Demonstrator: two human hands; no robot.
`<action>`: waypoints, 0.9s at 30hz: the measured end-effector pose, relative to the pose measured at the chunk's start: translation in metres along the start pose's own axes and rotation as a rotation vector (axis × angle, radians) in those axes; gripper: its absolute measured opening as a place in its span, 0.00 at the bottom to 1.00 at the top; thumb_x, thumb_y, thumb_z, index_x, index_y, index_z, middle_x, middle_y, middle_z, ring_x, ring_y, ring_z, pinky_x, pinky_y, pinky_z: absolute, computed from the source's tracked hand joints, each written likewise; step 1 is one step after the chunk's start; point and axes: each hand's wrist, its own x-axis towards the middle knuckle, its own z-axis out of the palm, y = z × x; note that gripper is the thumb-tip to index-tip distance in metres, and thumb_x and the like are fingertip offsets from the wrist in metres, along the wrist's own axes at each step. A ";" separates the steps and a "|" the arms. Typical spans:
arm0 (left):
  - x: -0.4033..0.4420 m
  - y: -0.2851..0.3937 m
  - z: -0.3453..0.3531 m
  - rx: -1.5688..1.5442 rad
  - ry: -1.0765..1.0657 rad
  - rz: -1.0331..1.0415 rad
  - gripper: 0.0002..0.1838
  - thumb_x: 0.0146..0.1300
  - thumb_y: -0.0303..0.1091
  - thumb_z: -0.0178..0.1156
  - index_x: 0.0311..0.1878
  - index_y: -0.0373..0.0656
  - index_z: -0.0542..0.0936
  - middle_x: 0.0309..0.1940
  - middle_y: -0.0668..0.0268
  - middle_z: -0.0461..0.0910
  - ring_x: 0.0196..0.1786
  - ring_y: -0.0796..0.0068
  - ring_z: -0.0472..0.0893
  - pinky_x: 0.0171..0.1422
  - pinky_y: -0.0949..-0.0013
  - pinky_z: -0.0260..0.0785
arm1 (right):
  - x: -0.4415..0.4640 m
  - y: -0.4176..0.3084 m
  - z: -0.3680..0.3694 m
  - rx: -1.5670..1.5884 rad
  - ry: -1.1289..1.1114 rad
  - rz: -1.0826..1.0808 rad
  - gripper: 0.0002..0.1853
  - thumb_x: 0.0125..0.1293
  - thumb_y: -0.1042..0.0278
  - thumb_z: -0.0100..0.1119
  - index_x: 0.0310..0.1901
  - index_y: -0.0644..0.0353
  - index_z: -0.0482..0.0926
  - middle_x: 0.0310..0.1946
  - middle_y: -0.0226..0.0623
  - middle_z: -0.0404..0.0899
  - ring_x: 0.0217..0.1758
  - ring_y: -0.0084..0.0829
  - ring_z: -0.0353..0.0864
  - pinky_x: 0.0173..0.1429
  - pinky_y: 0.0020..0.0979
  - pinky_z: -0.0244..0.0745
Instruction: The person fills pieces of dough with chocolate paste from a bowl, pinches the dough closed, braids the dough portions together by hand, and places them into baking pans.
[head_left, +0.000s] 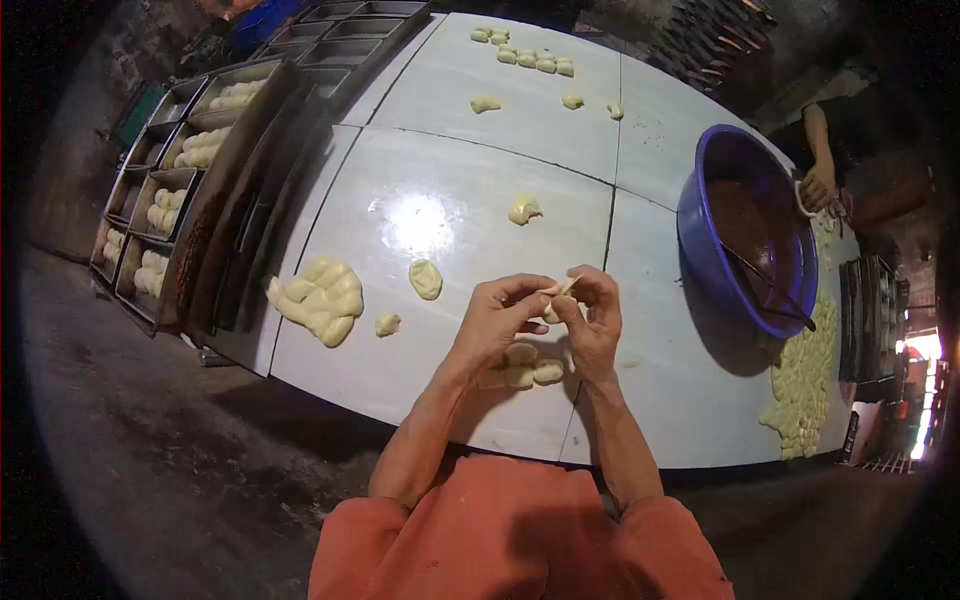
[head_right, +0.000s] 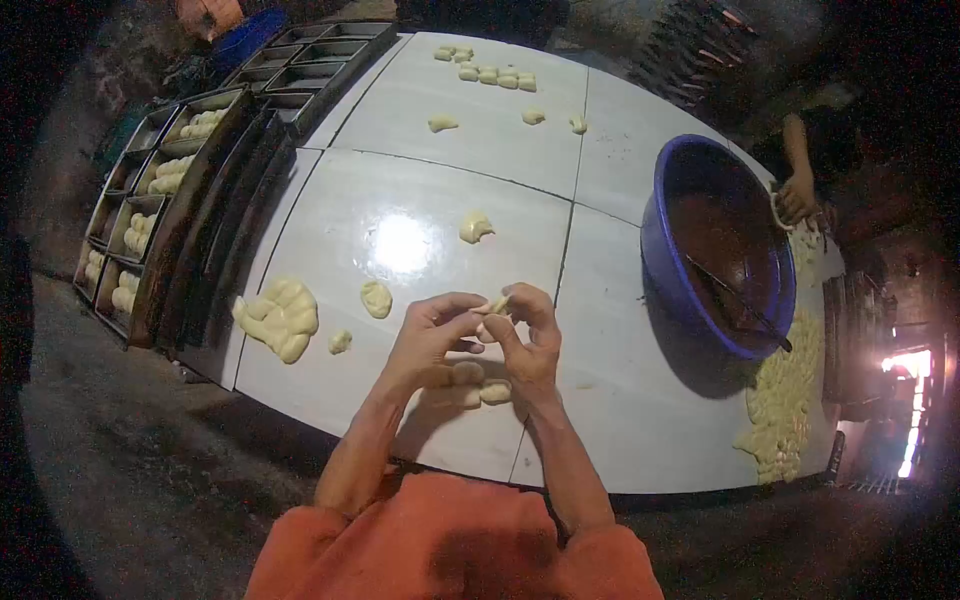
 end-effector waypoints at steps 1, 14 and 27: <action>0.000 -0.003 0.000 -0.001 0.002 -0.002 0.14 0.71 0.30 0.63 0.56 0.36 0.82 0.42 0.64 0.85 0.42 0.77 0.84 0.43 0.72 0.82 | -0.002 -0.001 0.006 0.114 0.090 0.100 0.09 0.67 0.73 0.69 0.47 0.62 0.83 0.45 0.36 0.78 0.50 0.26 0.76 0.55 0.32 0.73; -0.015 -0.015 0.010 0.173 0.112 0.072 0.16 0.72 0.35 0.62 0.56 0.34 0.84 0.36 0.67 0.85 0.37 0.82 0.81 0.39 0.77 0.76 | -0.006 -0.026 -0.019 -0.385 -0.254 -0.047 0.16 0.66 0.64 0.70 0.52 0.61 0.82 0.47 0.43 0.83 0.45 0.33 0.85 0.48 0.31 0.80; -0.054 -0.043 -0.021 1.349 -0.164 0.437 0.43 0.49 0.46 0.77 0.67 0.41 0.72 0.58 0.57 0.78 0.62 0.57 0.77 0.69 0.55 0.63 | -0.035 -0.019 -0.053 -0.518 -0.699 0.392 0.22 0.67 0.61 0.64 0.57 0.66 0.79 0.52 0.47 0.82 0.51 0.47 0.81 0.58 0.43 0.76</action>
